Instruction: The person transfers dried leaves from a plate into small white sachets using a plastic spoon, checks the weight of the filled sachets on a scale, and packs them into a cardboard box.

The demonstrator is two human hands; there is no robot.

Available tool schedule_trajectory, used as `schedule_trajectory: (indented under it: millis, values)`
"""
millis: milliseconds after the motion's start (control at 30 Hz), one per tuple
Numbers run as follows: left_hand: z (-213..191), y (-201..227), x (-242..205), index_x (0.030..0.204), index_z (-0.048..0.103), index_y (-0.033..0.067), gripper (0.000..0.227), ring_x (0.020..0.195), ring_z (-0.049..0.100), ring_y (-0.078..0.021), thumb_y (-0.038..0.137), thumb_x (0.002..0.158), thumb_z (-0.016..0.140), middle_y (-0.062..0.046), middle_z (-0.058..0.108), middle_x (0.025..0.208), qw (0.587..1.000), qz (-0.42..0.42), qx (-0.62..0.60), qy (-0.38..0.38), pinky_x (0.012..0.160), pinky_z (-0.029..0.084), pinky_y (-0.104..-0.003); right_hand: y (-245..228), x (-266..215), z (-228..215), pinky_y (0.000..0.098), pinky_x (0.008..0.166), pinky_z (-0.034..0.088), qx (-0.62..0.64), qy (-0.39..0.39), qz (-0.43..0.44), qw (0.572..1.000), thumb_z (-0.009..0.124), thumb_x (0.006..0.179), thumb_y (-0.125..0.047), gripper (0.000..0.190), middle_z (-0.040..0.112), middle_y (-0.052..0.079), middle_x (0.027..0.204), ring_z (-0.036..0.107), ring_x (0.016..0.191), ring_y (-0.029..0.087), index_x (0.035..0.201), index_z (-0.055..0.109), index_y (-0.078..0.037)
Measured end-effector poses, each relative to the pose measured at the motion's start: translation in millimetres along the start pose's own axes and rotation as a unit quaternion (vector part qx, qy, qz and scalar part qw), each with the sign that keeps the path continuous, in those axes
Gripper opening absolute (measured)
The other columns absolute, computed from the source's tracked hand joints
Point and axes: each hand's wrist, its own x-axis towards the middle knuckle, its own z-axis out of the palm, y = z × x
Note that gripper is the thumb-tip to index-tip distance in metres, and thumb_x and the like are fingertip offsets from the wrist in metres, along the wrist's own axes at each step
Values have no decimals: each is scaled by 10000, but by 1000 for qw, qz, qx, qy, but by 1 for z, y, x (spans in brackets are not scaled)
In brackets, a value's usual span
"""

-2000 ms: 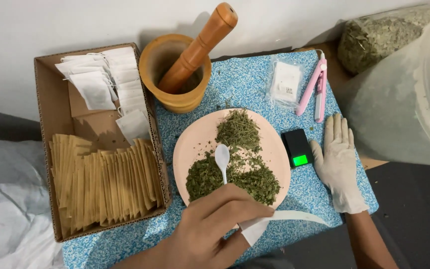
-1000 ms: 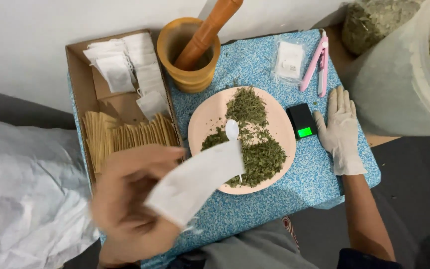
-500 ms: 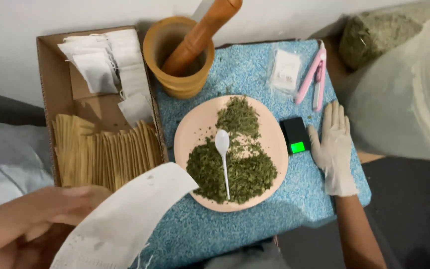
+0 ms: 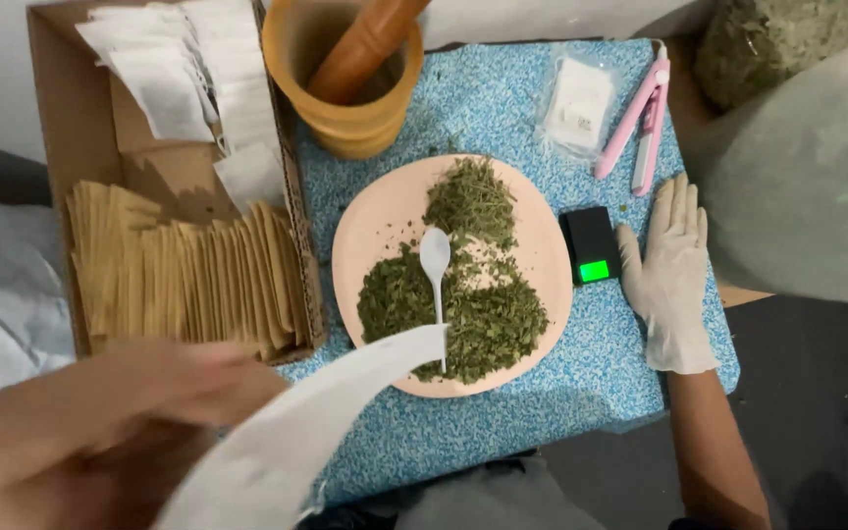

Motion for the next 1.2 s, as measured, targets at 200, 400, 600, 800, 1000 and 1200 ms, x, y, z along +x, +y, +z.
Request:
schedule_trajectory:
  millis: [200,400,600,800,1000,1200]
  values:
    - [9,-113,-54,1390,603,29,522,833,692,-144,229,928,739,-51,704,1025,1000,12,-21,14,734,603,-291,-16,-6,-14,646,1330,166,35,-1,3,999,472,1203,-306,724,204,405,1767,182,1640,565,1710,240,155]
    - [40,-151,-68,1426,563,60,416,747,604,-115,151,1048,712,-7,643,939,998,48,-38,11,655,532,-275,-48,-22,-61,640,1219,393,77,310,-195,927,643,1072,179,434,473,315,1541,449,1448,472,1496,561,136]
    - [85,-169,-29,1363,579,64,352,687,546,-108,66,1027,683,-4,578,844,999,-15,28,-29,547,445,-278,-135,-46,-113,608,1230,496,254,145,-367,883,923,946,-468,647,537,209,1541,547,1428,387,1385,612,-108]
    - [97,-175,-4,1304,568,127,434,662,426,-97,-18,908,673,21,443,818,999,-25,5,46,583,417,-280,-210,-6,-94,567,1029,522,314,11,-404,859,921,896,-423,583,647,234,1406,669,1242,440,1224,631,-38]
    - [105,-196,0,1305,541,87,376,676,429,-99,-20,962,654,2,451,867,997,-36,-61,38,561,386,-277,-200,-5,-51,496,1051,499,320,11,-389,864,742,1002,-183,494,607,134,1290,613,1159,344,1395,479,-43]
    - [97,-203,-7,1392,523,84,405,721,488,-92,37,1018,670,-27,524,969,988,-52,-147,6,595,419,-252,-191,-13,-20,561,1189,592,390,70,-400,826,777,1097,-190,560,638,166,1481,675,1344,391,1572,525,-34]
